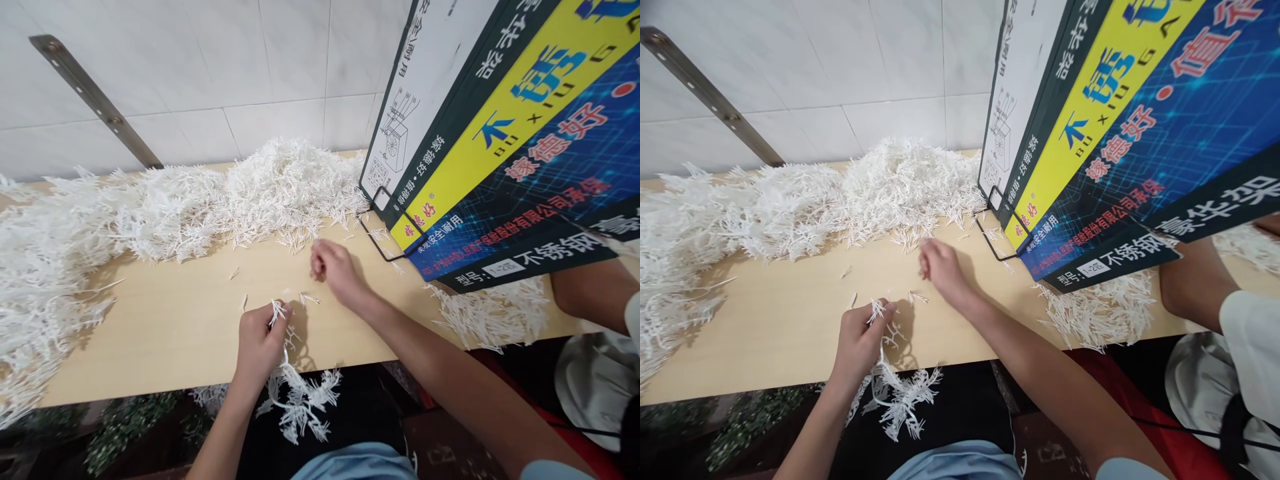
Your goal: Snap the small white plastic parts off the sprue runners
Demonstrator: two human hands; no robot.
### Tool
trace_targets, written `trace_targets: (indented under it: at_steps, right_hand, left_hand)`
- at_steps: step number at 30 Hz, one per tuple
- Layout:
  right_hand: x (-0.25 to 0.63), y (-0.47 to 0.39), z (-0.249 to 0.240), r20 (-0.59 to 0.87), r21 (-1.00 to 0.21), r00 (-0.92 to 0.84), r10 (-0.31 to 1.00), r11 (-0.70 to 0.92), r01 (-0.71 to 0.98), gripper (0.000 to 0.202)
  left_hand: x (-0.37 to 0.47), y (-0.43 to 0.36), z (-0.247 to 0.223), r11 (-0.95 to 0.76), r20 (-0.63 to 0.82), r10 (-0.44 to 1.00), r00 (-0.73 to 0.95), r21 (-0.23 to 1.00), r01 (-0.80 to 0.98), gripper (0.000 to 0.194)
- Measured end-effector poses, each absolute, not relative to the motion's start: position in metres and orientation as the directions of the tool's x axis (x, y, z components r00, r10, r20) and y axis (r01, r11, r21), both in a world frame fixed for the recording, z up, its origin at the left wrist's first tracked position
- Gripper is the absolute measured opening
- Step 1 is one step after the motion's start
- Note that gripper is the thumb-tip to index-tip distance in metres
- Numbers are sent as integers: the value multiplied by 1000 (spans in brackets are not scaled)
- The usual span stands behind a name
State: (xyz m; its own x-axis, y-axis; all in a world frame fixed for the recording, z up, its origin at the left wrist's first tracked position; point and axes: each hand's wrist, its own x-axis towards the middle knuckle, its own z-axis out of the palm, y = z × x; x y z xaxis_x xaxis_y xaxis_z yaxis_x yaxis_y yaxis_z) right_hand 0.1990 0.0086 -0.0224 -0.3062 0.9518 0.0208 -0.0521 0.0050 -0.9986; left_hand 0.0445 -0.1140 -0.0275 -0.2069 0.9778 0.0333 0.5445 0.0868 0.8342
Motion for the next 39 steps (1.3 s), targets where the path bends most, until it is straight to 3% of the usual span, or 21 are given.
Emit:
trace_targets:
  at_steps: [3,4,6,9,11,14,17,19,21,23,24,26,29,31,33,36,39]
  right_hand:
    - [202,13,-21,66,-996,-267,961,46,-79,28]
    - [203,11,-18,120,-993,-333,935,117,-28,19]
    - [204,3,-11,206,-963,-526,825,268,42,25]
    - [204,-4,-10,207,-933,-720,663,355,58,22]
    - [202,-1,-18,160,-957,-668,727,280,76,19]
    - [201,12,-32,80,-997,-391,917,78,-21,31]
    - [203,18,-29,129,-992,-290,948,119,-50,29]
    - [207,12,-18,247,-958,-442,862,287,24,34]
    - [208,2,-7,304,-908,-661,686,420,18,32]
    - [208,-8,-3,277,-910,-793,542,413,-36,25]
    - [206,-11,-4,249,-929,-807,535,368,-43,22]
    - [203,-11,-12,189,-969,-750,634,245,-36,22]
    - [201,2,-27,117,-985,-450,885,47,-164,27]
    - [204,15,-32,74,-954,-228,971,3,-299,31]
    - [209,22,-30,78,-956,-147,986,32,-292,34]
    - [216,17,-17,217,-976,-396,892,207,-70,31]
    - [215,2,-6,297,-907,-702,648,422,6,32]
  left_hand:
    - [45,-117,-29,89,31,976,-216,849,521,48]
    - [45,-116,-29,97,31,972,-232,848,521,48]
    - [46,-114,-29,116,33,965,-261,837,534,47]
    - [48,-110,-27,110,49,967,-250,806,582,48]
    - [48,-110,-26,82,57,977,-206,789,608,47]
    - [48,-112,-25,65,47,985,-167,791,608,45]
    - [47,-114,-25,79,38,982,-187,811,580,42]
    - [48,-113,-26,86,39,979,-199,810,581,41]
    - [49,-111,-27,93,43,978,-205,787,609,41]
    - [50,-109,-28,92,53,979,-196,748,658,41]
    - [50,-107,-29,84,61,981,-185,726,683,41]
    - [51,-106,-29,64,77,984,-159,681,729,39]
    - [53,-106,-28,25,91,991,-101,612,790,37]
    - [54,-107,-28,-14,96,994,-50,574,819,35]
    - [54,-108,-28,-33,98,995,-26,556,830,33]
    - [54,-110,-30,4,85,995,-60,553,833,35]
    - [53,-109,-30,26,81,993,-90,579,815,37]
